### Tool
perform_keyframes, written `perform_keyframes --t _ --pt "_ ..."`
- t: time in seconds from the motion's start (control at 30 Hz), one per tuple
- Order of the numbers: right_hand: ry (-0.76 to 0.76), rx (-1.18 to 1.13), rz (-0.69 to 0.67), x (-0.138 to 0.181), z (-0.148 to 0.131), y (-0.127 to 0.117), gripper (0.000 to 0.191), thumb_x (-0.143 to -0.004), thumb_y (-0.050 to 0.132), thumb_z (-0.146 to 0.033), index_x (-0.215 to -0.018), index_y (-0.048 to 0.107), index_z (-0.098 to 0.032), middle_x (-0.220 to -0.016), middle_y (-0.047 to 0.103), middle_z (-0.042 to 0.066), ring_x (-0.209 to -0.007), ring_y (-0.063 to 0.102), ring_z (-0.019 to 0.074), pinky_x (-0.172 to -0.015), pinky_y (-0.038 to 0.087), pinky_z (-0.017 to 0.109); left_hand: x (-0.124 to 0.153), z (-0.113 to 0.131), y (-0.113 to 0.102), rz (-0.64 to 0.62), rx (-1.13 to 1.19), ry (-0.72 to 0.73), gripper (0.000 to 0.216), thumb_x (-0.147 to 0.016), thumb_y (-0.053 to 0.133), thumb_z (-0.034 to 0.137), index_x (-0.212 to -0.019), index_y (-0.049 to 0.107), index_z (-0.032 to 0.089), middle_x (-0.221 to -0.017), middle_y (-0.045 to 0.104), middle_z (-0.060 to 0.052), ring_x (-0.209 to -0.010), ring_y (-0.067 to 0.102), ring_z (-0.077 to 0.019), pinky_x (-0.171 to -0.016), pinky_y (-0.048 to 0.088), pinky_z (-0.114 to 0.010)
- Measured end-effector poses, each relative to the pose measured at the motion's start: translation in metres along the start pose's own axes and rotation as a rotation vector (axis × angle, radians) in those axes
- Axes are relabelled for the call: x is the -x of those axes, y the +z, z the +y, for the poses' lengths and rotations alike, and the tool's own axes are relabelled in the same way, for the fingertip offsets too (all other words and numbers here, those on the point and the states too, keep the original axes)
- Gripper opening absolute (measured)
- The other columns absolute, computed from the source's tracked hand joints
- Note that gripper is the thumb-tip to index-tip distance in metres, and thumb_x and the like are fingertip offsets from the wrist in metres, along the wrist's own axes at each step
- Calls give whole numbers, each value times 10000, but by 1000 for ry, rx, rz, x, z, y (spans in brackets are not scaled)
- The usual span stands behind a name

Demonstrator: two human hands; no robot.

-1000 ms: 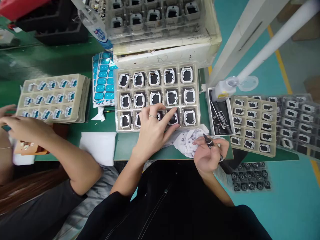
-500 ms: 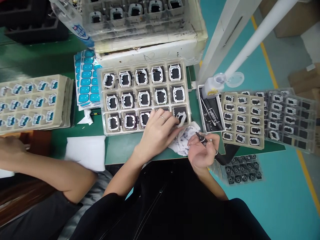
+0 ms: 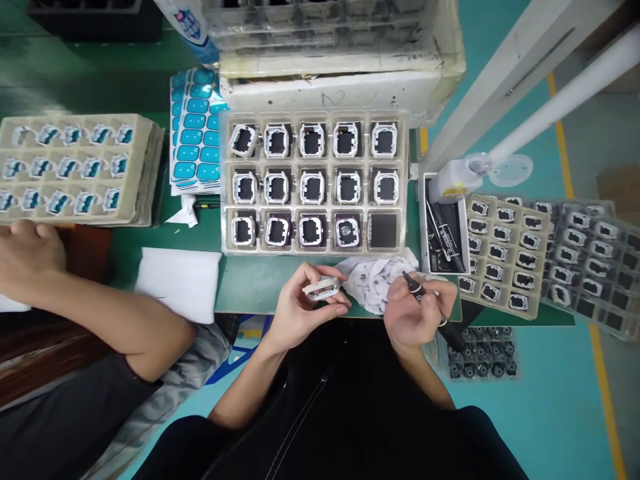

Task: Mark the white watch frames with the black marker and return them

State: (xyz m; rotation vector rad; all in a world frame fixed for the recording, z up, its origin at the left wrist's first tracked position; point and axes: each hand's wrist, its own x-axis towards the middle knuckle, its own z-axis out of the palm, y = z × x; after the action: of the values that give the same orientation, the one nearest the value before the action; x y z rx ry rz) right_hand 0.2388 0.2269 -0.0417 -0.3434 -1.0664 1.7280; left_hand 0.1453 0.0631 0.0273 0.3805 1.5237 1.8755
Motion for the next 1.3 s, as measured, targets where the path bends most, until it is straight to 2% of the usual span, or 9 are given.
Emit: perform_keyframes --t 0.07,0.17,0.27,0.43,0.57,0.7,0.8,0.97,1.3 --pt "-33 43 -7 1 0 3 123 -1104 628 -205 -1195 711 -192 -732 687 22 -622 602 203 -580 453 330 2 -2 -3 -16 37 -28 474 -960 889 -12 -976 443 146 -1334 806 -23 -963 874 -155 -897 733 -238" --pt "-54 121 -10 4 0 6 81 -1112 662 -250 -1169 688 -198 -708 669 7 -612 613 199 -597 463 343 5 -4 -10 -109 83 -63 255 -1019 861 37 -1149 694 179 -1447 760 -63 -1188 860 -202 -1011 714 -237" --pt "-43 175 -25 6 -1 8 79 -1123 669 -278 -1160 662 -209 -695 662 -2 -612 622 192 -615 478 337 11 -6 -18 -187 160 -83 294 -1168 704 164 -1442 779 239 -1571 690 -126 -1461 753 -284 -1212 658 -338" --pt "-22 212 3 7 -2 9 90 -1110 669 -304 -1139 634 -227 -685 654 -12 -602 602 185 -611 481 318 18 -11 -30 -211 40 -56 441 -1275 459 279 -1510 831 237 -1691 638 -164 -1668 564 -283 -1384 507 -406" --pt "-47 240 -18 10 -2 10 69 -1130 647 -278 -1175 642 -226 -717 666 3 -619 603 197 -606 477 338 14 -10 -31 -182 -62 13 295 -1139 794 248 -1430 833 283 -1599 709 -99 -1514 681 -186 -1293 544 -258" --pt "-72 251 -46 15 -2 6 70 -1151 649 -262 -1208 648 -221 -751 687 8 -658 617 202 -643 490 373 13 -10 -30 -115 107 -25 711 -923 991 120 -1519 726 401 -1438 748 -27 -1090 848 -157 -1055 693 -265" --pt "-113 268 -108 19 -3 4 128 -1139 651 -210 -1266 666 -204 -817 722 30 -703 654 220 -677 520 414 15 -12 -32 -106 34 -30 842 -897 969 28 -1603 717 410 -1457 752 -45 -1185 866 -238 -1047 708 -263" --pt "-122 324 -292 17 -13 12 306 -1044 672 -77 -1333 652 -175 -943 783 81 -846 743 242 -759 611 433 17 -17 -33 -33 -71 -40 684 -1004 868 12 -1568 754 382 -1685 674 -89 -1414 781 -227 -1179 646 -248" --pt "87 291 -469 16 -9 31 433 -932 774 2 -1300 667 -199 -1032 776 94 -1019 804 276 -916 674 468 11 -30 -29 81 -42 21 538 -968 912 30 -1408 693 248 -1623 698 -102 -1262 843 -191 -1134 689 -295"
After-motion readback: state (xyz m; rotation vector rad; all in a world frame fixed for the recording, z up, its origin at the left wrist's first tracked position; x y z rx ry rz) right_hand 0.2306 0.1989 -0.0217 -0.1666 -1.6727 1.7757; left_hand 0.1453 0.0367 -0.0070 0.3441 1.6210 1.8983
